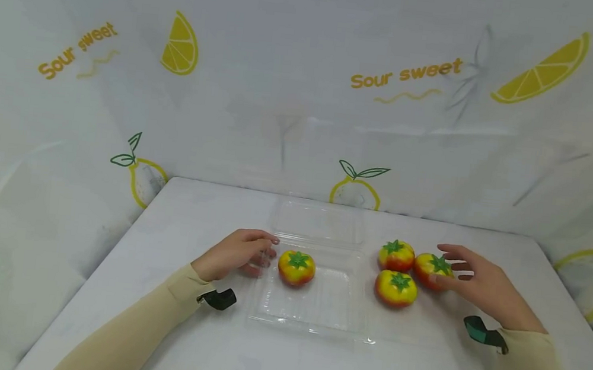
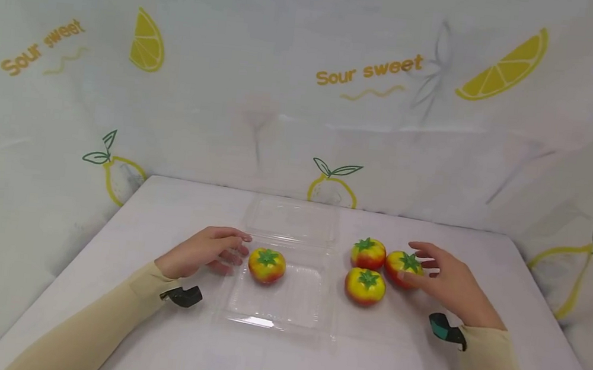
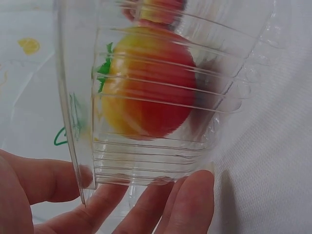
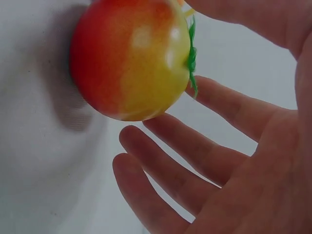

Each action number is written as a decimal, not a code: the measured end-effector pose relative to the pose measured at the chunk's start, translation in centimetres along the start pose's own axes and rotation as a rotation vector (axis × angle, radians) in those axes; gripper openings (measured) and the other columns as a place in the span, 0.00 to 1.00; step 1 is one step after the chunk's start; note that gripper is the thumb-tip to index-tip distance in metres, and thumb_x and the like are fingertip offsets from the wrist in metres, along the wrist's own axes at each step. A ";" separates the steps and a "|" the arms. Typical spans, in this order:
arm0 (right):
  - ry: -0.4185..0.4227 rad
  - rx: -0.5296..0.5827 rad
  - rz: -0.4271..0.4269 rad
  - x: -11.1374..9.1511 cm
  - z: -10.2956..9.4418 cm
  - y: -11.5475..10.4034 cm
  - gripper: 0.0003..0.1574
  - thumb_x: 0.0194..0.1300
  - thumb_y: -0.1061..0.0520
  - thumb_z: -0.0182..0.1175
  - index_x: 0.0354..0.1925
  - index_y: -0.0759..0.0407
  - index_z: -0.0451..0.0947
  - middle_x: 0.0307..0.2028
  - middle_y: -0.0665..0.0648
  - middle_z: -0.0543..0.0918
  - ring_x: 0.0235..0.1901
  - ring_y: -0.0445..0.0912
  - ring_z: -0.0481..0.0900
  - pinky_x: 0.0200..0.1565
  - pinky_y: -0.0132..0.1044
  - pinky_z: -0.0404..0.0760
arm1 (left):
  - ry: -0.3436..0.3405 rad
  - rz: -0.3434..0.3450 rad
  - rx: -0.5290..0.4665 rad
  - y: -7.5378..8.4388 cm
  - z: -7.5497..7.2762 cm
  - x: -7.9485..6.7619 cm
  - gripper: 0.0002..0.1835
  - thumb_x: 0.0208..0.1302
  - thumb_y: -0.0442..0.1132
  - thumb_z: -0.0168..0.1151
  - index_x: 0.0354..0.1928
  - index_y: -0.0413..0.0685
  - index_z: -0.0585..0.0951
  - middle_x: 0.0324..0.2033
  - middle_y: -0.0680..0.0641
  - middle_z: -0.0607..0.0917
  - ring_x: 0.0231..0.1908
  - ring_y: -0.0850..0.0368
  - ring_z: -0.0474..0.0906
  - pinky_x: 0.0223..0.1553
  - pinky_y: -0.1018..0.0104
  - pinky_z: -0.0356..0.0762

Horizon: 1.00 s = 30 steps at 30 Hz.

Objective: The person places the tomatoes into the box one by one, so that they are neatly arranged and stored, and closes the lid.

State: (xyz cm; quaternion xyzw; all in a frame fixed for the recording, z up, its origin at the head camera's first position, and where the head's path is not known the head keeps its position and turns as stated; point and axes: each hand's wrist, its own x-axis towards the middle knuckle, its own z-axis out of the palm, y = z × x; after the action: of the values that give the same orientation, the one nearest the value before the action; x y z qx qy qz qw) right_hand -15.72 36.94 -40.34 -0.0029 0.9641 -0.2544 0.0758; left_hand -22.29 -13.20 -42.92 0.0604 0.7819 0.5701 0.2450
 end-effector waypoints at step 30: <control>-0.048 -0.019 0.025 0.6 0.2 0.7 0.52 0.68 0.33 0.71 0.76 0.60 0.68 0.65 0.77 0.77 0.57 0.69 0.79 0.49 0.63 0.86 | -0.001 0.003 0.008 0.4 0.1 -0.4 0.20 0.81 0.46 0.56 0.66 0.49 0.84 0.54 0.42 0.89 0.45 0.50 0.87 0.47 0.58 0.93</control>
State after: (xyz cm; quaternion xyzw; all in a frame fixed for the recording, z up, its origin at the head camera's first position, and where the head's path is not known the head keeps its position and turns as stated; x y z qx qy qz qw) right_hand -16.25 37.45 -41.00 0.0021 0.9643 -0.2443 0.1020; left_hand -21.98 -13.08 -42.46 0.0628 0.7839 0.5674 0.2441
